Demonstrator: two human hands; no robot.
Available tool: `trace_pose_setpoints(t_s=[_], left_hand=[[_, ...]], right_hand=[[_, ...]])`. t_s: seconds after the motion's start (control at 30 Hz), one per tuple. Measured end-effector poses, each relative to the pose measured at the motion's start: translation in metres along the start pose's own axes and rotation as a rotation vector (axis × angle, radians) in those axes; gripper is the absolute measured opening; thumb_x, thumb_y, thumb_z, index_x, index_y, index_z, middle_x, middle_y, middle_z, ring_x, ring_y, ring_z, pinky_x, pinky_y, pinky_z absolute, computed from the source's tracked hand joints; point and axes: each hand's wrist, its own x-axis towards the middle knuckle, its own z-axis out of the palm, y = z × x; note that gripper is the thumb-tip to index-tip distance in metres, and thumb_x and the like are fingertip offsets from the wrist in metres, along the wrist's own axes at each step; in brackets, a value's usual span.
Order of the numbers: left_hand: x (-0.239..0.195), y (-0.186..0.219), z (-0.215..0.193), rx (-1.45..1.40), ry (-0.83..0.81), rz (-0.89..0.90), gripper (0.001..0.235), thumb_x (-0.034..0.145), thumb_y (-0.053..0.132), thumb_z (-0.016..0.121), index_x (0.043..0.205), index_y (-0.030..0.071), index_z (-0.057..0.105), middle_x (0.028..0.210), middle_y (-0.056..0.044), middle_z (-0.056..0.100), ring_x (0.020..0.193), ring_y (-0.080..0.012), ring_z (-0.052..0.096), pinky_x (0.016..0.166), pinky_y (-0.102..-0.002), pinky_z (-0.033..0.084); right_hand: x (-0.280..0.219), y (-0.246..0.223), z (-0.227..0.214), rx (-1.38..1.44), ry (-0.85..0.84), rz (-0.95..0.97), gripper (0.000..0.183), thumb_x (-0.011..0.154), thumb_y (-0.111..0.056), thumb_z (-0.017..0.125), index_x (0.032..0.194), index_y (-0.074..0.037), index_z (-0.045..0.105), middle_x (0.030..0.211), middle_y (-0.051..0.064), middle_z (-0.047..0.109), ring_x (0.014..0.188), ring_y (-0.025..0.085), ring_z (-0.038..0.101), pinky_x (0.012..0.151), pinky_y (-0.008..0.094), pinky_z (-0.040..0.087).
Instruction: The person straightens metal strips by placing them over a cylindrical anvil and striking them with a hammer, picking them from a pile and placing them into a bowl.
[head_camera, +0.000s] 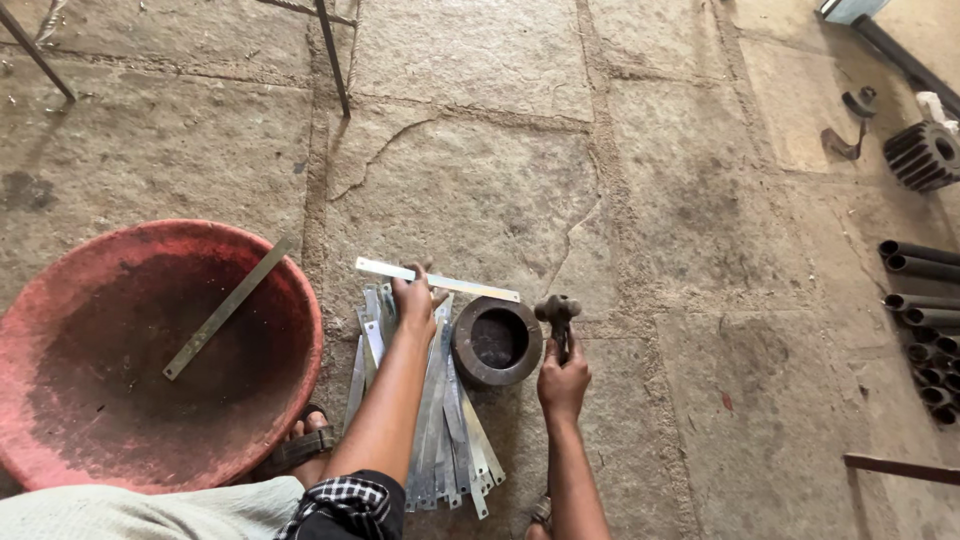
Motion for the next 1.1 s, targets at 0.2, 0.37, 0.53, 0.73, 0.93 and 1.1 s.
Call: trace_pose_setpoints(t_s=[0.2, 0.37, 0.53, 0.73, 0.93, 1.1], left_hand=[[0.023, -0.016, -0.034, 0.05, -0.064, -0.031, 0.016, 0.101, 0.006, 0.058, 0.116, 0.002, 0.055, 0.106, -0.016, 0.075, 0.078, -0.0253, 0.077, 0.061, -0.036, 0.067], [0.026, -0.024, -0.048, 0.033, -0.034, 0.008, 0.012, 0.101, 0.007, 0.057, 0.11, 0.0, 0.058, 0.1, -0.014, 0.075, 0.07, -0.0241, 0.073, 0.057, -0.035, 0.066], [0.024, -0.024, -0.043, 0.063, -0.037, 0.061, 0.015, 0.103, 0.009, 0.059, 0.111, -0.004, 0.062, 0.101, -0.017, 0.075, 0.073, -0.024, 0.074, 0.058, -0.034, 0.065], [0.012, -0.015, -0.038, -0.005, -0.027, 0.074, 0.013, 0.101, 0.007, 0.057, 0.111, 0.0, 0.054, 0.102, -0.015, 0.075, 0.079, -0.0251, 0.077, 0.061, -0.036, 0.068], [-0.005, 0.003, -0.03, 0.099, 0.055, 0.037, 0.014, 0.101, 0.007, 0.056, 0.113, 0.0, 0.056, 0.101, -0.016, 0.076, 0.075, -0.0264, 0.075, 0.059, -0.035, 0.067], [-0.006, 0.008, -0.026, 0.109, 0.036, 0.08, 0.015, 0.101, 0.008, 0.057, 0.112, -0.003, 0.054, 0.1, -0.015, 0.076, 0.075, -0.0241, 0.077, 0.06, -0.035, 0.063]], right_hand=[[0.007, 0.025, 0.022, 0.072, 0.032, -0.293, 0.04, 0.097, -0.019, 0.062, 0.137, -0.016, 0.066, 0.11, 0.016, 0.079, 0.099, 0.027, 0.077, 0.081, 0.042, 0.057], [0.002, 0.008, 0.022, 0.04, 0.006, -0.268, 0.041, 0.099, -0.02, 0.061, 0.14, -0.014, 0.063, 0.094, 0.013, 0.078, 0.069, 0.022, 0.068, 0.061, 0.04, 0.051], [-0.007, -0.027, 0.009, 0.123, 0.039, -0.397, 0.031, 0.103, -0.016, 0.057, 0.131, -0.008, 0.068, 0.069, 0.008, 0.07, 0.049, 0.014, 0.055, 0.046, 0.034, 0.04], [-0.011, -0.04, 0.009, 0.226, 0.154, -0.607, 0.037, 0.1, -0.009, 0.056, 0.136, -0.003, 0.06, 0.068, 0.008, 0.067, 0.049, 0.012, 0.055, 0.043, 0.033, 0.043], [0.005, -0.024, 0.027, -0.11, -0.163, -0.167, 0.038, 0.105, -0.016, 0.05, 0.143, -0.013, 0.053, 0.068, 0.011, 0.07, 0.042, 0.016, 0.051, 0.04, 0.037, 0.043], [0.004, -0.036, 0.01, 0.147, -0.038, -0.31, 0.027, 0.107, -0.014, 0.053, 0.129, -0.006, 0.066, 0.068, 0.013, 0.066, 0.046, 0.014, 0.051, 0.042, 0.035, 0.044]])
